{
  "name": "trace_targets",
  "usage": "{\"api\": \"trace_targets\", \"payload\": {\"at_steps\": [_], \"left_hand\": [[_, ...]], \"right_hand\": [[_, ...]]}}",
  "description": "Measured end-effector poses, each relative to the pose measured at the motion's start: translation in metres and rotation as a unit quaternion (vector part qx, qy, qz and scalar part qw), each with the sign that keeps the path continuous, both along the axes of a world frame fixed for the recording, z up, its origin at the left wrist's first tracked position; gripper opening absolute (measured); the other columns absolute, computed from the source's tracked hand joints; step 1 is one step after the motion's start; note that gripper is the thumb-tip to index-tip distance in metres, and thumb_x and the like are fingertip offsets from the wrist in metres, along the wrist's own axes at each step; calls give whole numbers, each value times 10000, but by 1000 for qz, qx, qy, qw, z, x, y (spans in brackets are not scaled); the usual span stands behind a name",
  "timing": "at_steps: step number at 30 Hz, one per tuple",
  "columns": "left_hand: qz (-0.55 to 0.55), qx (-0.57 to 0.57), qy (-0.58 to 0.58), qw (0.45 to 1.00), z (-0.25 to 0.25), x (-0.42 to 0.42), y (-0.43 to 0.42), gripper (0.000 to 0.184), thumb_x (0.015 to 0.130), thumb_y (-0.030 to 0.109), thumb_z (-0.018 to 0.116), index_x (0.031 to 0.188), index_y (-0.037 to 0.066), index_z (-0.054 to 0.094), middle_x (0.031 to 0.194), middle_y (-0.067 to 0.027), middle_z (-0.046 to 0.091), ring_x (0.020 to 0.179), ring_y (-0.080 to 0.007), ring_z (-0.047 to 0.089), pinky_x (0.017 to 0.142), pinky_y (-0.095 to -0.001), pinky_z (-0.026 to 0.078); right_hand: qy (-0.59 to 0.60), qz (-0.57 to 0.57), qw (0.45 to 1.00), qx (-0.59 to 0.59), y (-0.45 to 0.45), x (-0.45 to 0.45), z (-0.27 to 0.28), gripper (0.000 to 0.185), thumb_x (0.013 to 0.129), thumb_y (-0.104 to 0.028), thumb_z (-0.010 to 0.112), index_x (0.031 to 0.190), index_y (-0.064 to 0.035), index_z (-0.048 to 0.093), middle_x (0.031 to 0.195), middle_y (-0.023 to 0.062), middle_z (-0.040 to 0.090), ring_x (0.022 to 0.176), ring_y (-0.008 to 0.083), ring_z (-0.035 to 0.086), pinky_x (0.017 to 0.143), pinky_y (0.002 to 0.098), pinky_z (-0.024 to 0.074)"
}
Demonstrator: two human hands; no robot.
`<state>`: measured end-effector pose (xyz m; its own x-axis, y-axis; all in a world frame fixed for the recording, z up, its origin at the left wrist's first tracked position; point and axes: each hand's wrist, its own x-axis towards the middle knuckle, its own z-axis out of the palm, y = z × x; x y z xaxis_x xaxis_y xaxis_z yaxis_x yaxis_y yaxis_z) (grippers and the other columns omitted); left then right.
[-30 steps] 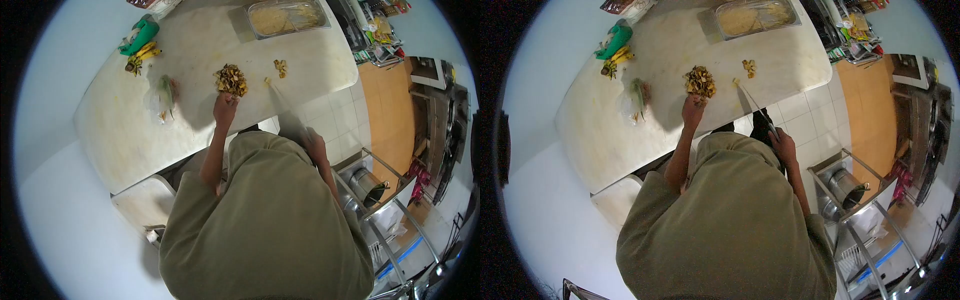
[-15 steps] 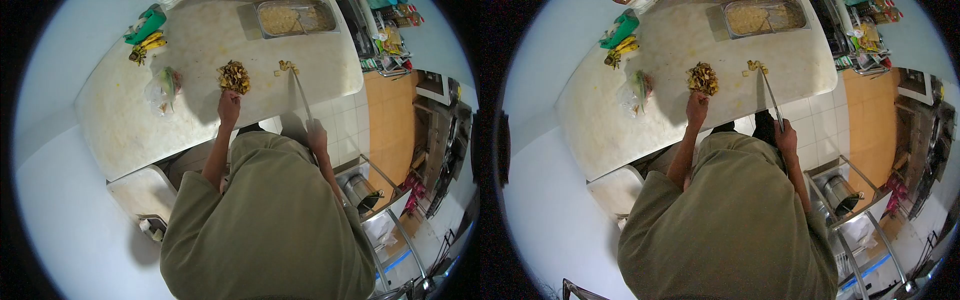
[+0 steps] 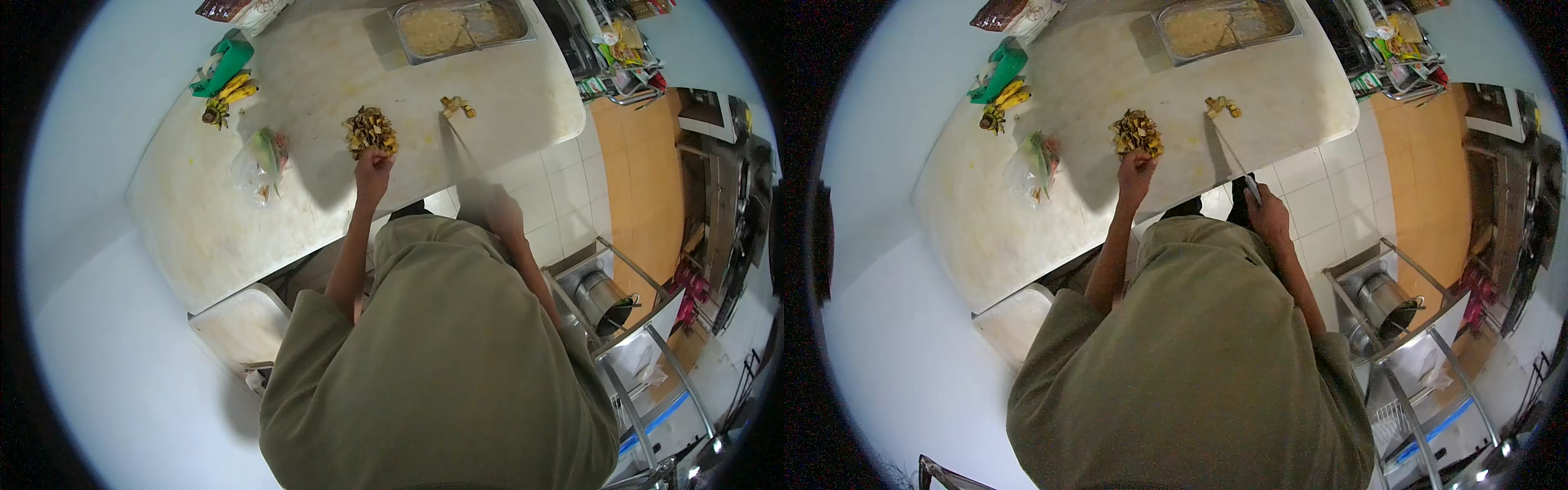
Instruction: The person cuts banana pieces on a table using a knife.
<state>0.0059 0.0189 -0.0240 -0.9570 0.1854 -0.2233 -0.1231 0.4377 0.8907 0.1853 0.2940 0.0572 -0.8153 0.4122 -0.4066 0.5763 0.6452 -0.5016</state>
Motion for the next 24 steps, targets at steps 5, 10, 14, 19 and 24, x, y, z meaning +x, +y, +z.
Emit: {"api": "trace_targets", "payload": {"at_steps": [5,10,14,19,24], "left_hand": [[-18,172,-163,971,19,-20,51,203,929,125,722,1054,-7,630,922,-67,674,796,-133,644,740,-279,557],[4,313,-231,921,13,-46,119,180,938,92,691,1063,-22,631,905,-71,674,757,-134,631,757,-285,554],[-33,110,-135,984,-38,-55,136,272,969,190,681,1176,19,637,1029,-59,686,912,-168,677,815,-339,565],[-89,94,-38,991,39,-42,98,240,947,90,639,1173,11,620,1057,-115,668,960,-195,658,846,-315,527],[130,72,93,985,36,-8,18,186,923,90,659,1094,25,628,1006,-105,665,863,-187,644,766,-324,531]], "right_hand": [[-18,-54,998,6,4,9,3,393,1016,-430,548,1108,-53,612,827,255,687,796,469,671,676,554,509],[7,-121,993,-3,8,24,2,421,1020,-442,535,1103,-35,607,813,258,677,805,465,673,671,550,504],[14,-155,988,-23,6,21,-5,444,1026,-451,522,1099,-21,602,816,261,681,817,475,671,685,538,514],[38,-100,994,-28,-7,13,-18,434,1022,-447,532,1105,-26,601,835,278,686,823,488,669,695,536,520],[21,-91,995,-21,-14,11,-3,405,1020,-426,548,1099,-32,599,825,279,678,793,484,667,660,543,507]]}}
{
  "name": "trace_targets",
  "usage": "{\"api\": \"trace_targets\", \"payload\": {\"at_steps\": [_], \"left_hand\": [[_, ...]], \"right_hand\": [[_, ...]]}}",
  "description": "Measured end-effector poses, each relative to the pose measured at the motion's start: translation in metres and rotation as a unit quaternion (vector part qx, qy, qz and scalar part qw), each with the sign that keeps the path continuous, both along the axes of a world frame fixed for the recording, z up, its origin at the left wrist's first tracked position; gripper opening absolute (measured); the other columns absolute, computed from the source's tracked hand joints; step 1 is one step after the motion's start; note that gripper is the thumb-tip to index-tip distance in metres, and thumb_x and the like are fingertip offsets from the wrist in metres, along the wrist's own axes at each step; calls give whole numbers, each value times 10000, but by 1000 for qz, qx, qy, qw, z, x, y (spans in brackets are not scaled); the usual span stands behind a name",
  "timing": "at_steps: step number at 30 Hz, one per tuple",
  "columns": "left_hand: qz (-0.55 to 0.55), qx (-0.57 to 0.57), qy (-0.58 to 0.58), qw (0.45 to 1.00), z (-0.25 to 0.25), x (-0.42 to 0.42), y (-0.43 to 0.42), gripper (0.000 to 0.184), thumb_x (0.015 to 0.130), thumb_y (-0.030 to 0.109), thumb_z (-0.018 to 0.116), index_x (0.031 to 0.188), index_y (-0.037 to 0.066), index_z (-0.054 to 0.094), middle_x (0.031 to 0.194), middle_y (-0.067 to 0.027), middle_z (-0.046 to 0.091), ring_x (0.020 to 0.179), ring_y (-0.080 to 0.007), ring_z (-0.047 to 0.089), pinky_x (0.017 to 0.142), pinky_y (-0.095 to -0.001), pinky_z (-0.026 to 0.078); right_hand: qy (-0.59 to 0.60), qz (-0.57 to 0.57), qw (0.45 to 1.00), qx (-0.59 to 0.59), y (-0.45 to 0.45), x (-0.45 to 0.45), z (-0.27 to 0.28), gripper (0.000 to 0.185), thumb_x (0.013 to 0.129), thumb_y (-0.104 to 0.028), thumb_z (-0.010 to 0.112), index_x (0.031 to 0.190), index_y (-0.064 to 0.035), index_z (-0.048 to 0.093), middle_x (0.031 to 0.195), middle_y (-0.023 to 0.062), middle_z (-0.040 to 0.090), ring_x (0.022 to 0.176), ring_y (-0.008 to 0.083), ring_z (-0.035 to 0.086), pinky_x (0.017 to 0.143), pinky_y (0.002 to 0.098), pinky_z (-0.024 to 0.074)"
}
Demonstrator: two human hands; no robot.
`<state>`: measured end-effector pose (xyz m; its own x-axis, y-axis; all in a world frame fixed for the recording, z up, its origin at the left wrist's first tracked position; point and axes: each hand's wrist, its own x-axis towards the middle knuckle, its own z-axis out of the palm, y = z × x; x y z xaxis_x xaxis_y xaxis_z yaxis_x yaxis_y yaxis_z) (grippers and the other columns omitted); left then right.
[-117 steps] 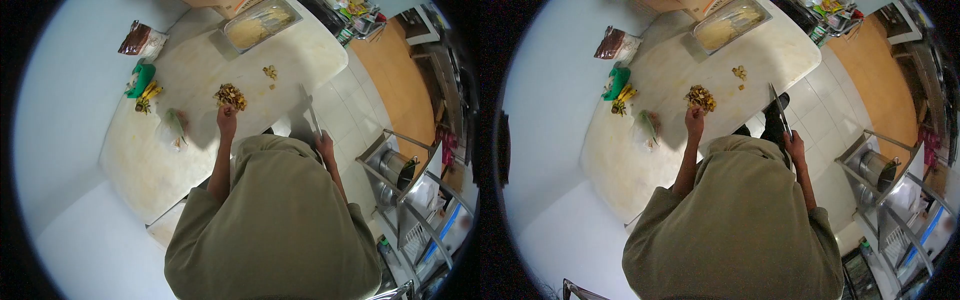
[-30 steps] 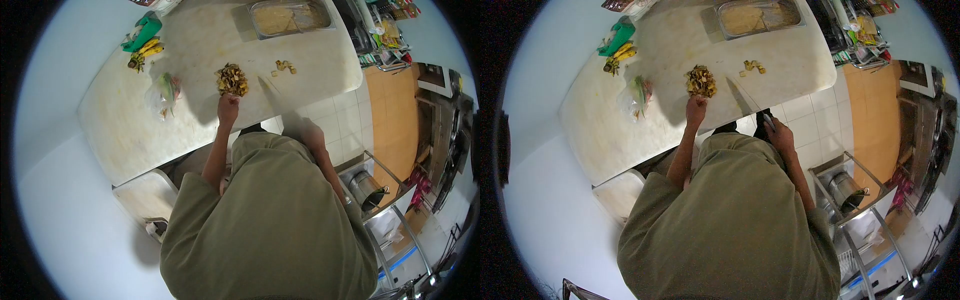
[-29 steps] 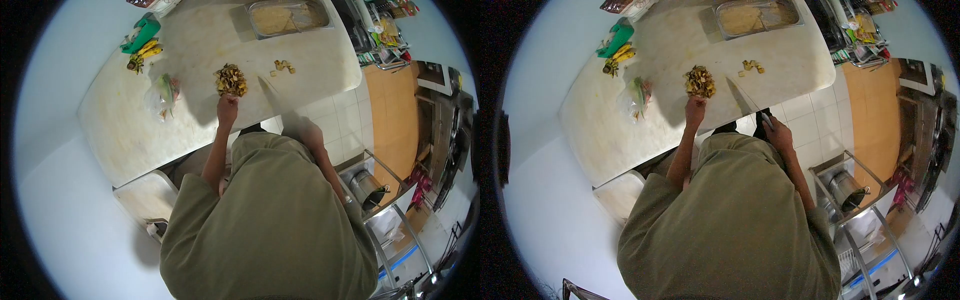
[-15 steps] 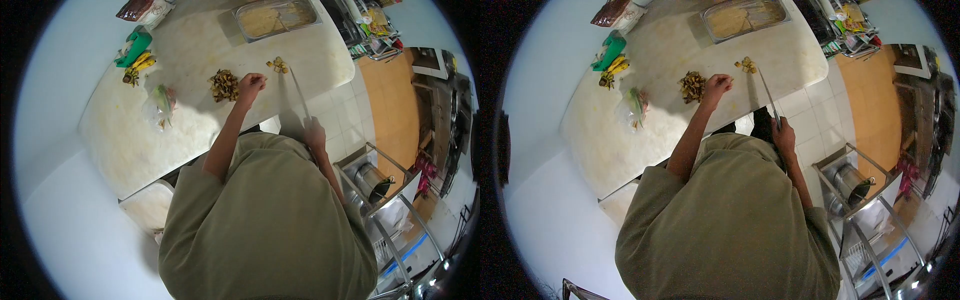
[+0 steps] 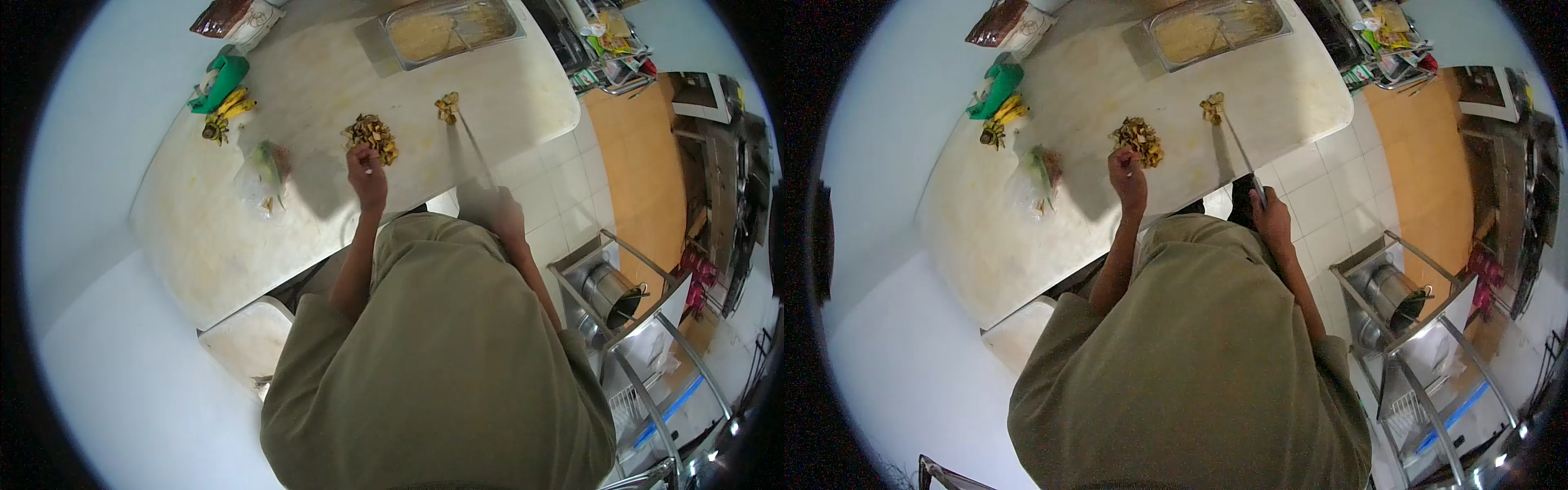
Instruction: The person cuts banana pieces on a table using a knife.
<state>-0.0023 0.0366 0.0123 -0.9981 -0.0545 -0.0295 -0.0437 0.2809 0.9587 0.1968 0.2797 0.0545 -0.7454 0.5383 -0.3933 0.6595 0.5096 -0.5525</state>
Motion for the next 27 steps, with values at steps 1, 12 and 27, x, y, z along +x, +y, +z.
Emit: {"api": "trace_targets", "payload": {"at_steps": [1,12,27], "left_hand": [[56,0,-20,998,3,2,-11,175,915,88,667,1075,27,629,995,-104,662,842,-188,640,748,-327,530],[-139,-312,49,938,-23,4,-23,194,837,199,762,965,117,641,932,-81,654,956,-293,633,773,-441,530],[-189,196,-140,952,20,-36,54,302,927,187,728,1144,-2,637,900,-144,717,794,-184,698,709,-347,558]], "right_hand": [[6,-15,1000,-4,1,2,0,397,1020,-420,552,1092,-33,599,817,275,676,788,483,665,655,542,503],[10,-8,1000,-10,-12,17,8,408,1013,-425,566,1033,-20,615,813,256,685,801,476,671,642,537,504],[52,-97,989,-95,-45,48,-11,327,1018,-307,571,1100,8,607,739,154,591,667,187,543,625,403,480]]}}
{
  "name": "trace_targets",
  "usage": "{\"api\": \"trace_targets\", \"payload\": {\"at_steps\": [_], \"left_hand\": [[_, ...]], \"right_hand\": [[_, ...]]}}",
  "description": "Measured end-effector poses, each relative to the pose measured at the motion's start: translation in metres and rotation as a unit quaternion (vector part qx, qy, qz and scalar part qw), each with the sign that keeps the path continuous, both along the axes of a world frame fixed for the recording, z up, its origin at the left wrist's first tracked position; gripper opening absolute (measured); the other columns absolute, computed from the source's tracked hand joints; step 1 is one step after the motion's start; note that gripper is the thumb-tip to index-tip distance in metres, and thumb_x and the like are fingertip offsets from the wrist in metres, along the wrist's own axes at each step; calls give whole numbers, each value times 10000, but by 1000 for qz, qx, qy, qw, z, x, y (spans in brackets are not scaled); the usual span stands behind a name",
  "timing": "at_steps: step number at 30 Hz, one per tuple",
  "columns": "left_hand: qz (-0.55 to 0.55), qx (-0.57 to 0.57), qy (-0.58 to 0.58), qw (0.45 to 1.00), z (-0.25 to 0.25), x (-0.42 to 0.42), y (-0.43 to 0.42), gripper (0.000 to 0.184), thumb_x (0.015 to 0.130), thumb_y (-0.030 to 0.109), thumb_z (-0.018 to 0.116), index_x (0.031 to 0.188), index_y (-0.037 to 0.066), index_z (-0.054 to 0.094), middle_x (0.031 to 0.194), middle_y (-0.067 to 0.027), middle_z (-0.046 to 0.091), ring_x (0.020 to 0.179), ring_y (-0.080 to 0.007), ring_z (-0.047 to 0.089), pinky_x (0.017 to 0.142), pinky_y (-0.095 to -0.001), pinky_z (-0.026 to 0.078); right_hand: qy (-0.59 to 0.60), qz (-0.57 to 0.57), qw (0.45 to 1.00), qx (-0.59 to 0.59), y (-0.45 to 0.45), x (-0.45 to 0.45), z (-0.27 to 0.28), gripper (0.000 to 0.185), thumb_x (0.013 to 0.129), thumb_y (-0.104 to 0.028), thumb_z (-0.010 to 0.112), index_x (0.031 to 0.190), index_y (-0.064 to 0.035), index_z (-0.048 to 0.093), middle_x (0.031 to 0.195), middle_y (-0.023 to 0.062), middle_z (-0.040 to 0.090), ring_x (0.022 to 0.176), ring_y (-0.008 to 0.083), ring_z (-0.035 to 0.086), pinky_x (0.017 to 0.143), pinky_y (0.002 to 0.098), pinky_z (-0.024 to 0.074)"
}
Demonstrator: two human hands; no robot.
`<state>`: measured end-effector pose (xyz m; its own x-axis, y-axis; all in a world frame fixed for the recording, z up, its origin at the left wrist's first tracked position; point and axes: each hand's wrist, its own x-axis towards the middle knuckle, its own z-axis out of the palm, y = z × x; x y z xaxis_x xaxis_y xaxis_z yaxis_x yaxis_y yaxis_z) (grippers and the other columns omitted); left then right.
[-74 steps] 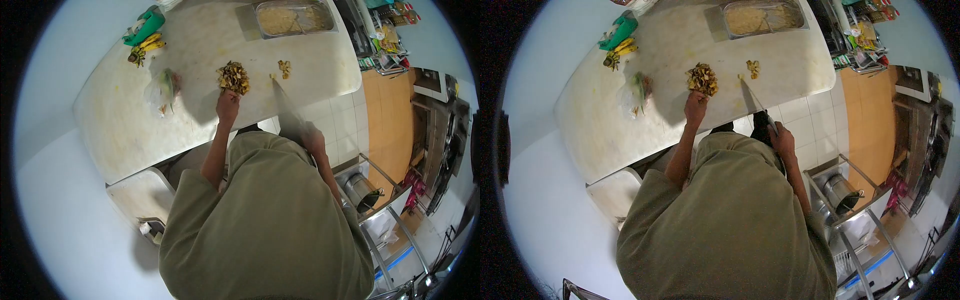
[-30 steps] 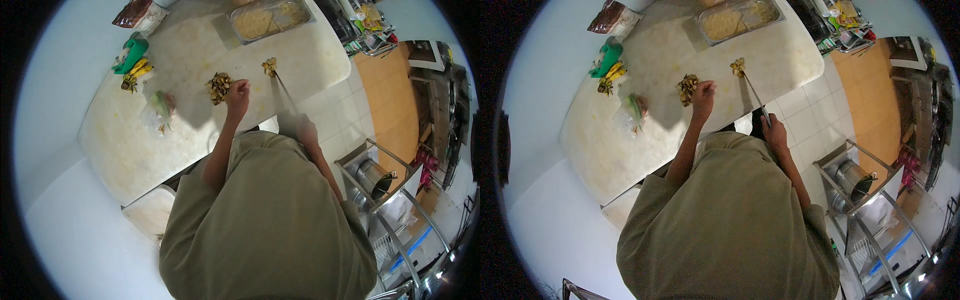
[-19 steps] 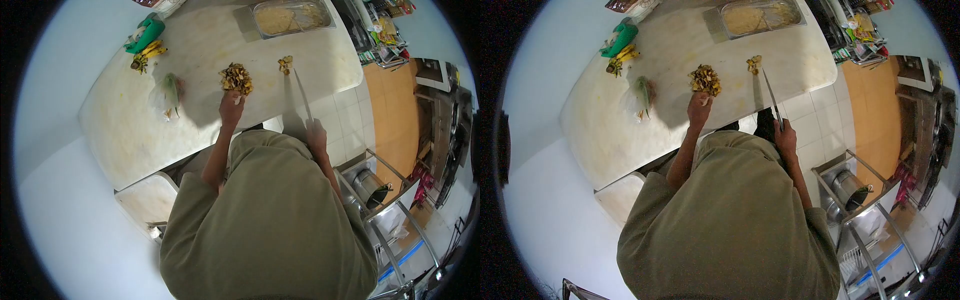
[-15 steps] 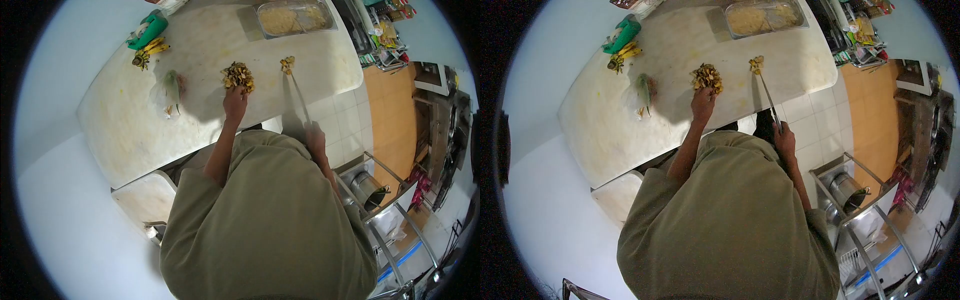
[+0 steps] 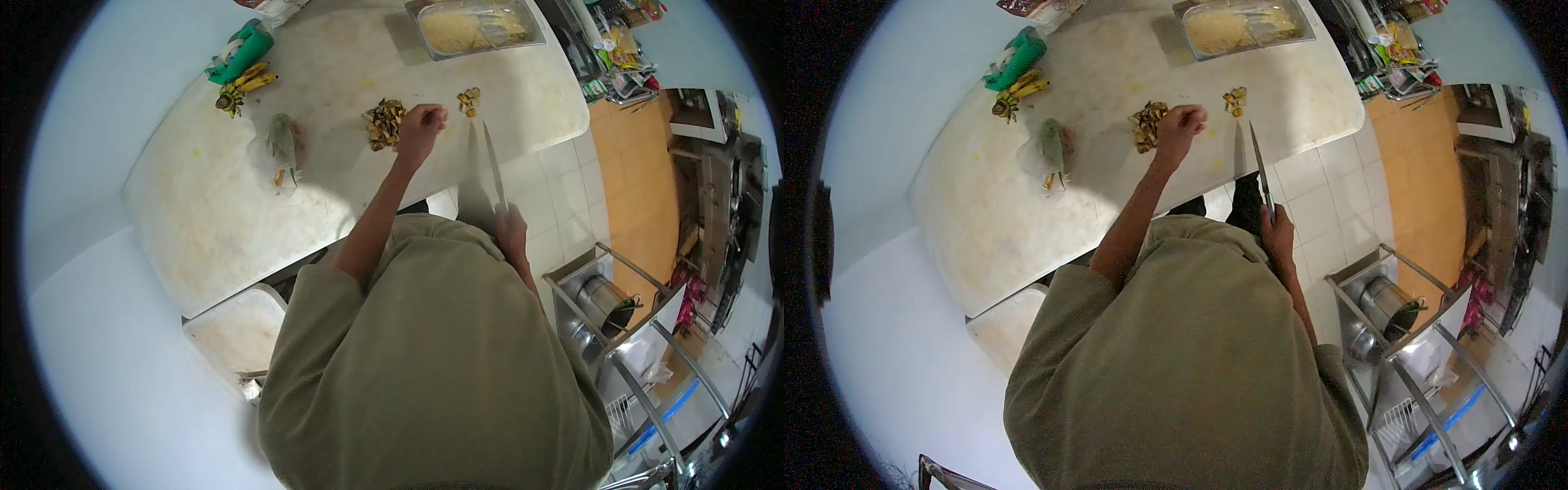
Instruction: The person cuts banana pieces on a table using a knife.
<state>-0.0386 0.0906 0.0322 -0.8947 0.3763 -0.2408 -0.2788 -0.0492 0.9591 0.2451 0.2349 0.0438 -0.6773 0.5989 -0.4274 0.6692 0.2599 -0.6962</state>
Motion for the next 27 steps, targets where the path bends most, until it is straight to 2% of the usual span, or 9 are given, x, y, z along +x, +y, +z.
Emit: {"api": "trace_targets", "payload": {"at_steps": [1,4,7,9,12,18,21,25,27], "left_hand": [[-4,36,-37,999,0,-6,8,303,928,182,722,1153,1,631,904,-154,717,805,-205,706,719,-363,559],[-56,-245,166,954,-20,-14,-1,281,933,165,697,1162,29,608,913,-163,715,845,-280,715,753,-404,555],[15,-283,266,921,-92,0,-46,229,927,146,678,1122,61,592,920,-153,707,863,-334,704,768,-443,543],[-17,-372,205,905,-71,14,-76,215,901,166,706,1059,76,591,914,-115,693,849,-319,691,753,-443,539],[-10,-373,246,895,-66,28,-97,235,876,192,729,1035,80,597,931,-101,682,882,-306,675,758,-441,536],[-39,-413,224,882,-59,31,-79,197,856,216,740,988,109,641,939,-89,673,916,-309,659,764,-438,535],[-24,-425,228,875,-67,31,-70,163,866,214,724,967,104,658,901,-92,681,881,-324,666,751,-444,538],[-16,-428,238,872,-62,27,-71,144,873,203,711,974,104,682,865,-95,689,823,-324,674,725,-435,543],[-18,-376,218,901,-58,20,-76,129,887,171,704,989,95,688,870,-82,697,798,-273,677,703,-403,541]], "right_hand": [[-3,2,1000,7,-2,-1,1,326,1018,-304,570,1089,12,607,734,147,587,671,183,542,631,398,480],[-24,7,1000,14,-6,-2,5,328,1018,-301,568,1057,22,606,733,137,586,684,180,542,647,385,480],[-36,6,999,8,-9,-9,10,343,1017,-311,568,1042,29,606,762,151,608,700,200,550,662,381,483],[-23,10,999,25,-12,-2,14,358,1017,-319,568,1057,33,611,786,165,623,711,215,558,672,384,487],[0,6,1000,9,-13,3,8,371,1017,-324,568,1095,36,613,796,193,631,715,226,567,679,389,490],[-36,16,999,9,-15,-1,25,369,1014,-319,570,1126,29,621,842,220,639,741,239,590,715,412,496],[-49,29,998,10,-9,1,28,362,1016,-320,562,1138,15,625,867,240,648,759,279,623,721,425,501],[-5,62,996,60,5,1,16,363,1007,-355,607,1097,-4,634,778,242,667,704,398,673,627,450,500],[-15,85,993,74,16,-3,14,359,1008,-350,603,1107,-6,630,784,246,671,722,419,675,627,462,503]]}}
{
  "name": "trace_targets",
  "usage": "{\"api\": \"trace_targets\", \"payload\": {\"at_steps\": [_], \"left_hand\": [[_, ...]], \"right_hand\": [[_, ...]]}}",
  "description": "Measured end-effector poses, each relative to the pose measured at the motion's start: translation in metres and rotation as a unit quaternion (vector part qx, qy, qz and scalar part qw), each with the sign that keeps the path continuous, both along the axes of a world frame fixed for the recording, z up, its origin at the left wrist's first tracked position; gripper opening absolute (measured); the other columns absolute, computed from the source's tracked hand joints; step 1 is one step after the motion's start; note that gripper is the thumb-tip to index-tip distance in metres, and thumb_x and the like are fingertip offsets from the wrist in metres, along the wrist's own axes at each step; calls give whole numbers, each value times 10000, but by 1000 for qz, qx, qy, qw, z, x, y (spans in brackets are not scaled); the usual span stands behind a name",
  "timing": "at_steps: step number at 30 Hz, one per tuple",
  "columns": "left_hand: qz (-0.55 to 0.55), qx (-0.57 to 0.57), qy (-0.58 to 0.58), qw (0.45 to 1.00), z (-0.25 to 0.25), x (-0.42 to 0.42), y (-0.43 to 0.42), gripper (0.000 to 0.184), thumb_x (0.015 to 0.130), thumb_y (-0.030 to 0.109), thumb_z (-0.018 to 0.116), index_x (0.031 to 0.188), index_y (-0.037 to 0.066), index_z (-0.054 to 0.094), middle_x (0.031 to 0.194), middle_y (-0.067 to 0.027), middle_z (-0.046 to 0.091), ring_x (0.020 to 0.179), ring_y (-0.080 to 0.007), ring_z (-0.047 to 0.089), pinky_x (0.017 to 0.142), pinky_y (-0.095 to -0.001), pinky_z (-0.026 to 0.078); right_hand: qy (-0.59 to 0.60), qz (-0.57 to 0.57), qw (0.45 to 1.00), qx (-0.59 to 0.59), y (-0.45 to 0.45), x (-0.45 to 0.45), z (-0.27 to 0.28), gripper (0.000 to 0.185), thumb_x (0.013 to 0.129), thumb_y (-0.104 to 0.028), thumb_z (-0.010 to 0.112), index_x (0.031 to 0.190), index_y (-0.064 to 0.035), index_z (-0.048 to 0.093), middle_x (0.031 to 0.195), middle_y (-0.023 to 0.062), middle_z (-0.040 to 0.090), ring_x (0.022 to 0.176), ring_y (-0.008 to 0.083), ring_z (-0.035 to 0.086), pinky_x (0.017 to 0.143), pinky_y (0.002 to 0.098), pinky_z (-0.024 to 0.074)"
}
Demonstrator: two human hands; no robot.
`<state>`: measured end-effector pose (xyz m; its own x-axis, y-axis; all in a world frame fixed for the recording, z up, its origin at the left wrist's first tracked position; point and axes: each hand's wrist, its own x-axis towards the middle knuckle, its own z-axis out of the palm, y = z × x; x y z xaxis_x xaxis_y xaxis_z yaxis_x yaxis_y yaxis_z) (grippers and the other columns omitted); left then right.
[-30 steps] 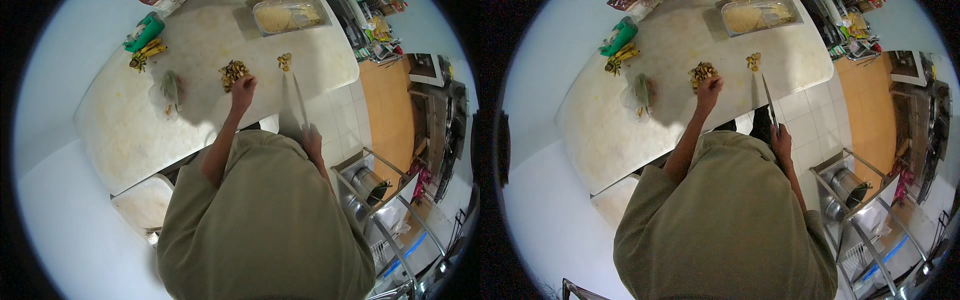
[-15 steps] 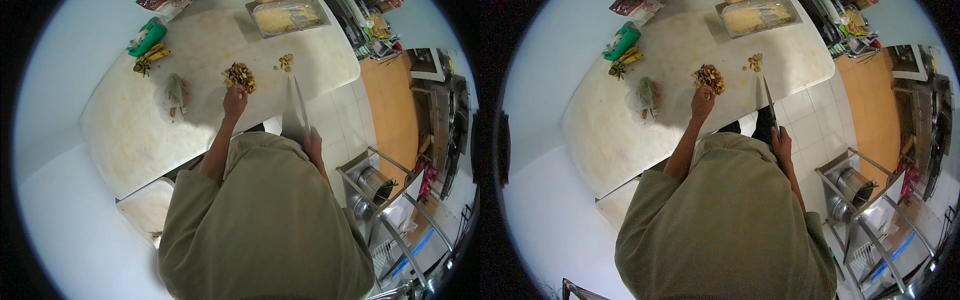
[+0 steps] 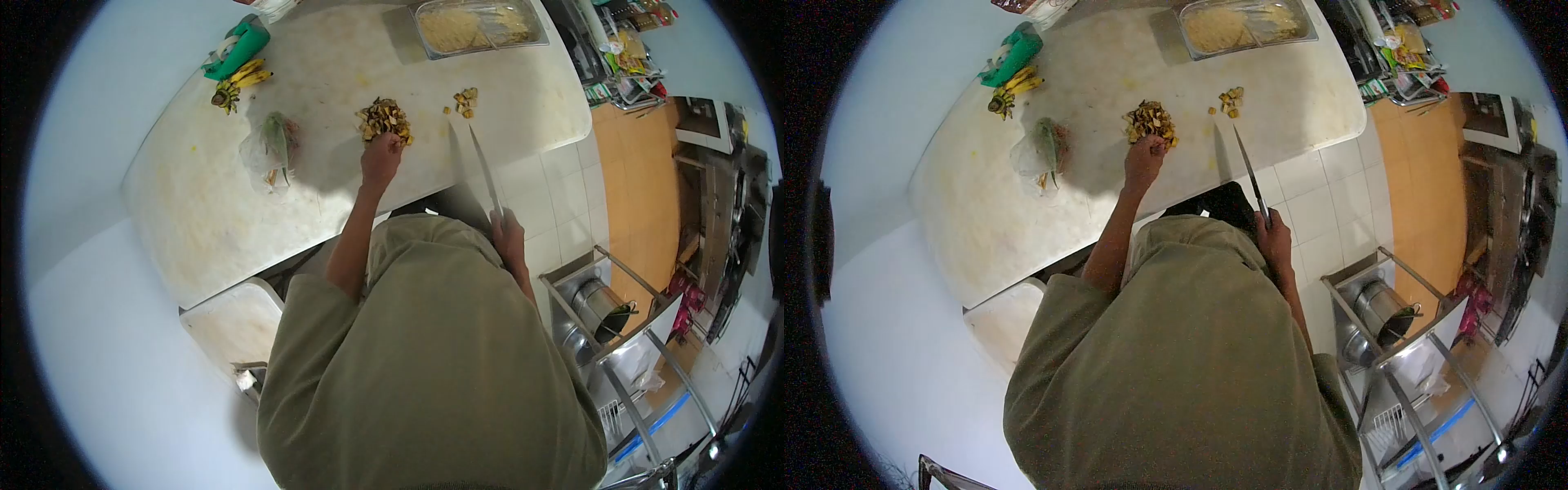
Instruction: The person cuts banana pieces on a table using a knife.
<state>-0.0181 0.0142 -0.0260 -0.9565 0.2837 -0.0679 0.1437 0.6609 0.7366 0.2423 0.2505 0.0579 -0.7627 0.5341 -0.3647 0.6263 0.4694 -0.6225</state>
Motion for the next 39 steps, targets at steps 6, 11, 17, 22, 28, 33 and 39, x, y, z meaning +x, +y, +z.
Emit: {"api": "trace_targets", "payload": {"at_steps": [6,11,17,22,28,33,39], "left_hand": [[76,299,-205,929,67,-4,16,205,934,117,702,1103,20,639,905,-69,699,776,-130,637,666,-287,520],[35,369,-230,900,106,-37,73,341,945,116,694,1227,-23,564,1021,-122,719,869,-136,671,733,-253,531],[-6,153,-85,985,33,-40,52,269,919,125,683,1152,9,619,1012,-112,721,888,-215,700,792,-332,548],[-17,-85,11,996,39,-16,17,260,879,167,721,1113,78,653,1000,-117,685,949,-318,672,825,-426,549],[-35,-180,29,983,31,-4,26,203,877,236,710,1033,113,669,1036,-110,657,973,-332,647,811,-471,536],[-43,-238,29,970,28,-12,33,176,904,255,673,1006,112,676,1029,-97,657,963,-332,649,800,-473,535],[-54,-218,36,974,27,-19,17,184,928,255,652,1002,87,673,976,-118,674,908,-345,660,783,-472,531]], "right_hand": [[-13,26,999,-43,40,-9,23,352,1001,-342,611,1129,-14,625,809,228,688,756,423,684,643,481,513],[16,24,1000,6,72,-19,-2,358,1000,-353,620,1114,-14,626,738,212,658,678,402,665,601,458,495],[-5,18,1000,-7,86,-31,-4,361,1006,-362,618,1099,-13,628,670,193,618,581,341,613,561,433,466],[-27,0,998,-55,89,-25,-5,405,1006,-387,611,1131,-2,630,674,195,624,579,312,610,562,420,466],[-9,30,997,-69,88,-31,-1,406,1004,-386,610,1134,-3,636,696,206,637,599,324,623,581,432,473],[-2,27,997,-67,90,-43,-3,389,1008,-375,604,1129,-6,634,712,217,643,624,360,637,599,442,478],[18,8,998,-66,88,-44,-1,383,1006,-367,604,1129,-5,632,707,229,633,618,373,634,588,442,476]]}}
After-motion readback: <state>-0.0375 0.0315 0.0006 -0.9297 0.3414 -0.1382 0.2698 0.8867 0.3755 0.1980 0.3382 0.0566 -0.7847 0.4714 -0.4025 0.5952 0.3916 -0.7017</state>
